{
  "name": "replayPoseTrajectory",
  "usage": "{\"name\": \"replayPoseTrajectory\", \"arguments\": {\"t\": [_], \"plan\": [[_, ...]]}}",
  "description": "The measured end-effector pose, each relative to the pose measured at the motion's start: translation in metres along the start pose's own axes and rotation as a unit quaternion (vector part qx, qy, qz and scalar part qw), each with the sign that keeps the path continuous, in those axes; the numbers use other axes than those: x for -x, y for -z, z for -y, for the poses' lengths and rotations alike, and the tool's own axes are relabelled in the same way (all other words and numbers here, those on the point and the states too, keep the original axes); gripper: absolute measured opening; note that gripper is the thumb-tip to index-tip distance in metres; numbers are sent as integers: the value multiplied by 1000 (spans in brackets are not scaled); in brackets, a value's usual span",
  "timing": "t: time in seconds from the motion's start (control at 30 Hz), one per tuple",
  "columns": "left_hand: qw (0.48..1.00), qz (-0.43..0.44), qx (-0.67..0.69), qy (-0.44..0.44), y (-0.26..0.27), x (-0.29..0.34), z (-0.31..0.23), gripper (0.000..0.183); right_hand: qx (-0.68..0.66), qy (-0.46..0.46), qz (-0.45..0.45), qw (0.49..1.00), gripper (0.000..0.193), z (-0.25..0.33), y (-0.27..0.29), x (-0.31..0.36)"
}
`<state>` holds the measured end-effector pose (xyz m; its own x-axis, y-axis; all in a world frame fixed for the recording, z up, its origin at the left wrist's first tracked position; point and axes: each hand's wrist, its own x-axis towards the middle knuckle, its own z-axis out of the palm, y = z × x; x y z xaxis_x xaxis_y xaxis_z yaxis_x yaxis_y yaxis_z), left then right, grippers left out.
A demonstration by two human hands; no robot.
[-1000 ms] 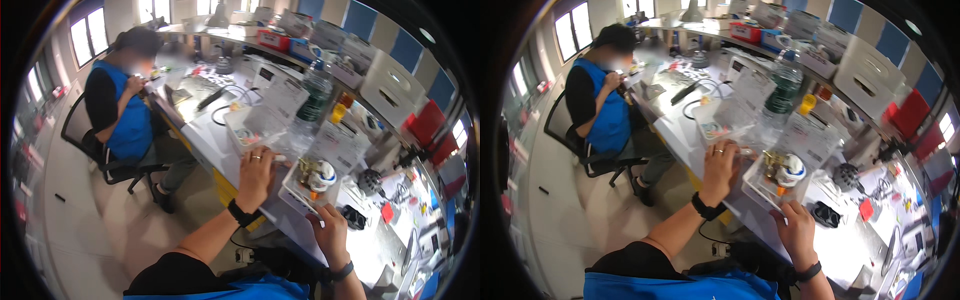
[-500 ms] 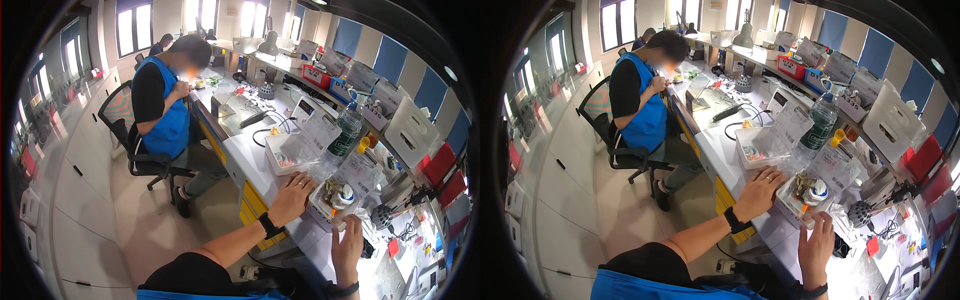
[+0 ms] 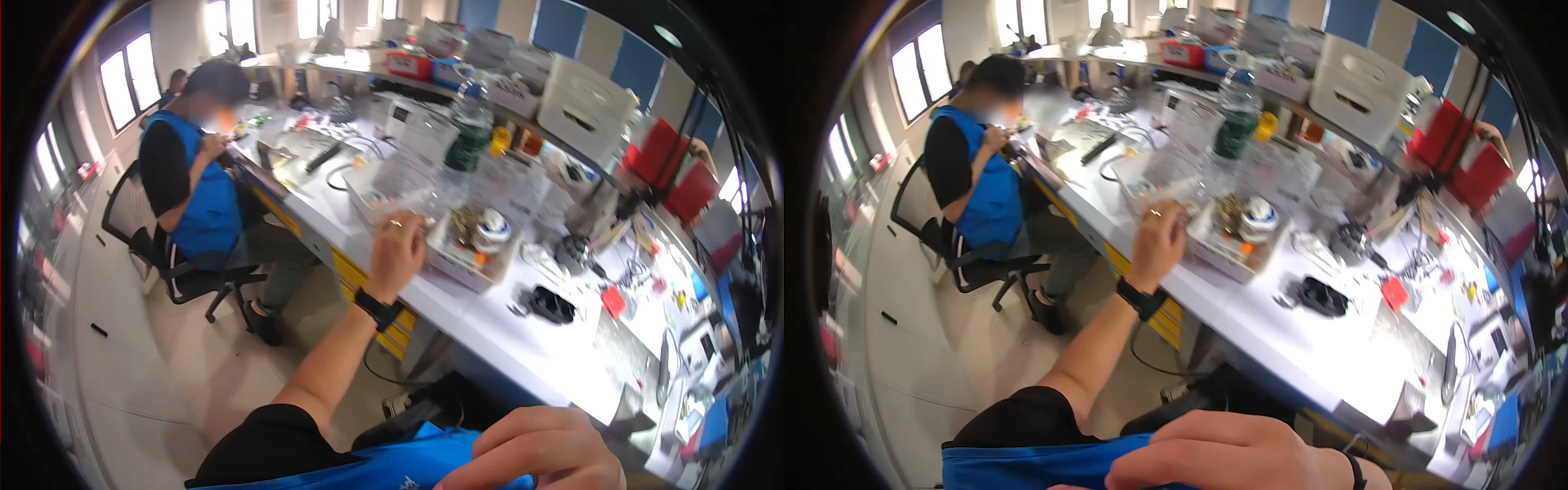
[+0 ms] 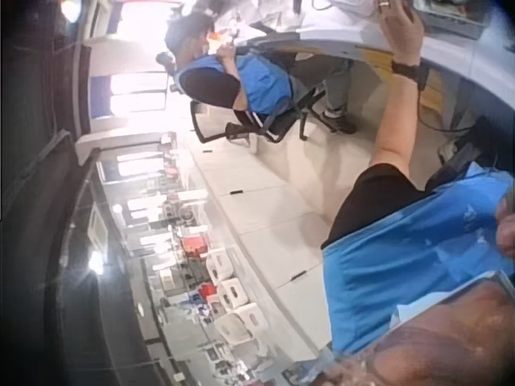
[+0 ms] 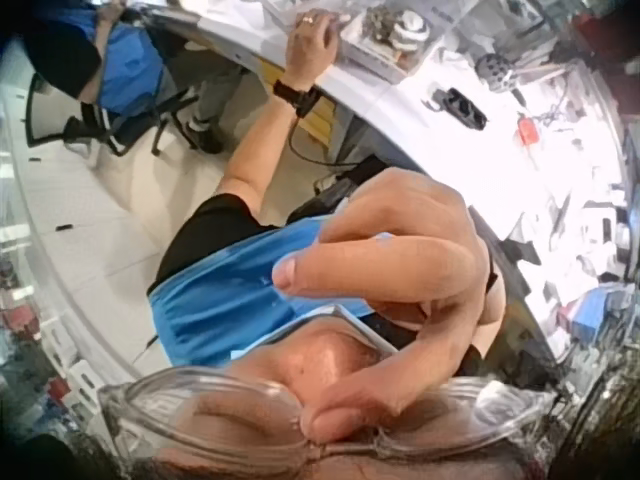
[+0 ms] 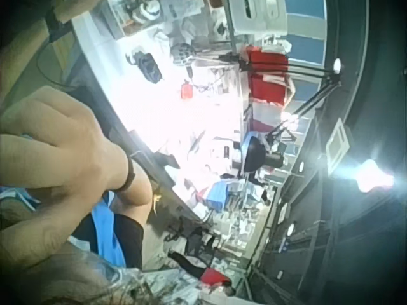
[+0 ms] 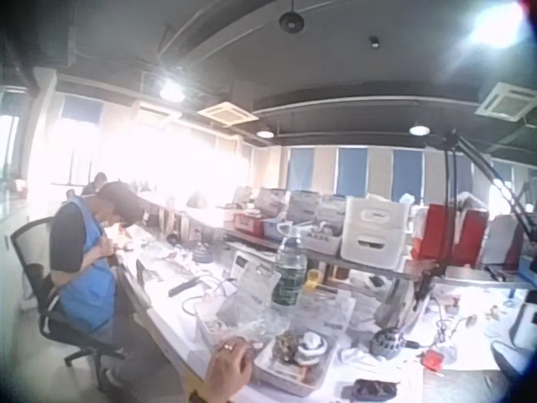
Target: Assembling components of dental models, including attaching parts and organizing items from packets on a laboratory workbench.
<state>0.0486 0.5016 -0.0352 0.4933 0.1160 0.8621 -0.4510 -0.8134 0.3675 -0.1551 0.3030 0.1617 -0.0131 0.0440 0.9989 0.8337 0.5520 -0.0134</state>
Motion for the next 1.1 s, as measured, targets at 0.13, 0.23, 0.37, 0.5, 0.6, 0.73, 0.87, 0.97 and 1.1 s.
{"name": "replayPoseTrajectory", "arguments": {"t": [0.13,0.23,0.37,0.5,0.6,0.73,0.87,0.97,1.1], "plan": [[996,40,64,56,-11,-6,-13,27,60,-36,-10,997,36,30,20,-1],[992,-107,-53,-31,9,-5,-17,32,83,-100,133,983,45,46,53,24],[987,119,-106,32,25,10,13,38,118,-240,267,926,36,85,94,14],[997,-11,-73,4,-13,4,-17,34,262,-335,241,873,23,155,141,28],[990,90,-106,-32,-39,12,-8,42,398,-396,153,813,10,211,186,45],[993,67,-95,34,-13,26,62,47,522,-403,75,748,17,237,257,59],[999,-20,29,34,19,22,26,30,595,-456,-52,660,21,280,336,57],[994,61,-55,-68,23,23,-33,32,594,-506,-150,607,20,305,426,92],[978,180,-55,-91,-32,20,-65,36,846,-449,57,281,27,443,565,180]]}}
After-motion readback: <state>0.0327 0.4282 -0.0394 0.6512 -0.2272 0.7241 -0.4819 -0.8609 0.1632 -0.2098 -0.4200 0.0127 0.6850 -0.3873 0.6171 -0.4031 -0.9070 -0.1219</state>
